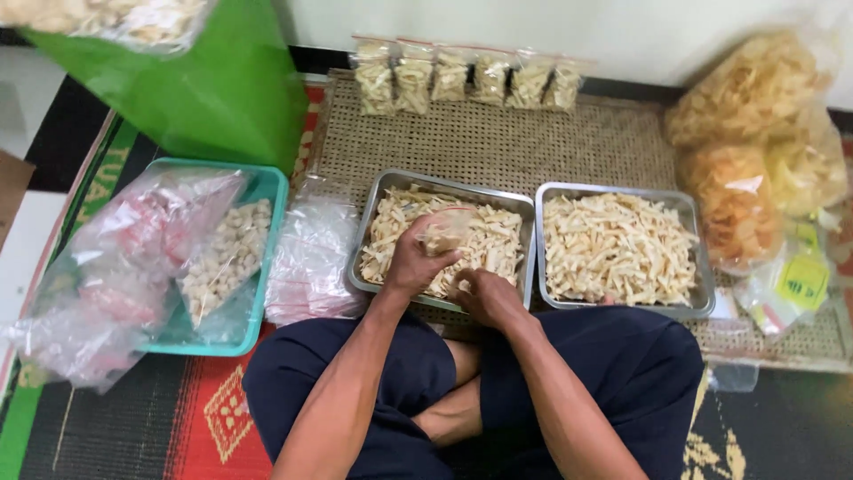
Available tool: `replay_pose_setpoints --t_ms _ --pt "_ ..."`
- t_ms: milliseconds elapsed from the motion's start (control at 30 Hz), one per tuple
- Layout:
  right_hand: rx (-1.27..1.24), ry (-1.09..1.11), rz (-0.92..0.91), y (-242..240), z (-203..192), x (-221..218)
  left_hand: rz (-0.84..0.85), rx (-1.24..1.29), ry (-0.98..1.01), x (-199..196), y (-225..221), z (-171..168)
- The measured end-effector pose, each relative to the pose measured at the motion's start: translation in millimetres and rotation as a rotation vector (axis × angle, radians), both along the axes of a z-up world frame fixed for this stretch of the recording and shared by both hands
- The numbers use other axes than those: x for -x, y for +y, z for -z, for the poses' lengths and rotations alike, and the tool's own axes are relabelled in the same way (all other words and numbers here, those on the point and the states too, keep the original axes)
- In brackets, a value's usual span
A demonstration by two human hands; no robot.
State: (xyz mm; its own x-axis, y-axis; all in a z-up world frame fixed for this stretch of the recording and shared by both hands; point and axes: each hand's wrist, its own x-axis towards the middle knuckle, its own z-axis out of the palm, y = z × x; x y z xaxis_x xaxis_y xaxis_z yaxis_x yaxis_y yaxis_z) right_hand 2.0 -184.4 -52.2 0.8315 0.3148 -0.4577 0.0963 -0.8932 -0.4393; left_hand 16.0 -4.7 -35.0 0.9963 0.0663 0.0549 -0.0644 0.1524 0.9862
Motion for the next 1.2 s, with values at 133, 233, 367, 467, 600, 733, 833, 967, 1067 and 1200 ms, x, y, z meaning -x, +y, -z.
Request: replay_pose_setpoints --t_ms 133,233,367,467,600,733,833,967,1067,1200 --pt "-0.012 0.03 -0.055 1.0 33.7 -9.9 0.023 0.033 0.043 2.0 0.5 -13.5" --pt "-0.073 0.069 -0.02 -0.2 53.2 -13.6 0.002 -0.049 0.025 2.8 -0.8 -29.9" --pt "-0.024 0.039 -0.016 4.1 42.6 -7.5 -0.018 -0.056 0.068 -0.2 2.0 -21.7" --pt "0.007 -0.02 -0.035 0.8 38.9 -7.2 -0.028 -0.076 0.097 -2.8 2.9 -15.2" --pt "0.035 -0.091 -0.07 -2.1 31.4 -3.4 -0.044 -0.072 0.077 2.7 -0.7 -19.1" --pt "0.021 -0.116 -0.068 -3.3 28.1 -2.6 -0.032 -0.119 0.118 -1.4 1.6 -9.2" --pt "0.029 -0.089 -0.089 -5.7 25.4 -3.7 -0.049 -0.096 0.094 1.0 -0.2 -13.1" --pt "-0.02 0.054 -0.065 -6.4 -3.7 -1.5 -0.055 -0.068 0.068 2.2 -3.6 -22.0" --pt "-0.058 0.137 -0.057 -8.2 -22.3 0.6 -0.058 -0.075 0.062 1.0 -6.1 -17.2" --pt "-0.084 0.141 -0.065 -6.8 -25.7 -0.2 -0.056 -0.068 0.086 0.4 -6.0 -12.4"
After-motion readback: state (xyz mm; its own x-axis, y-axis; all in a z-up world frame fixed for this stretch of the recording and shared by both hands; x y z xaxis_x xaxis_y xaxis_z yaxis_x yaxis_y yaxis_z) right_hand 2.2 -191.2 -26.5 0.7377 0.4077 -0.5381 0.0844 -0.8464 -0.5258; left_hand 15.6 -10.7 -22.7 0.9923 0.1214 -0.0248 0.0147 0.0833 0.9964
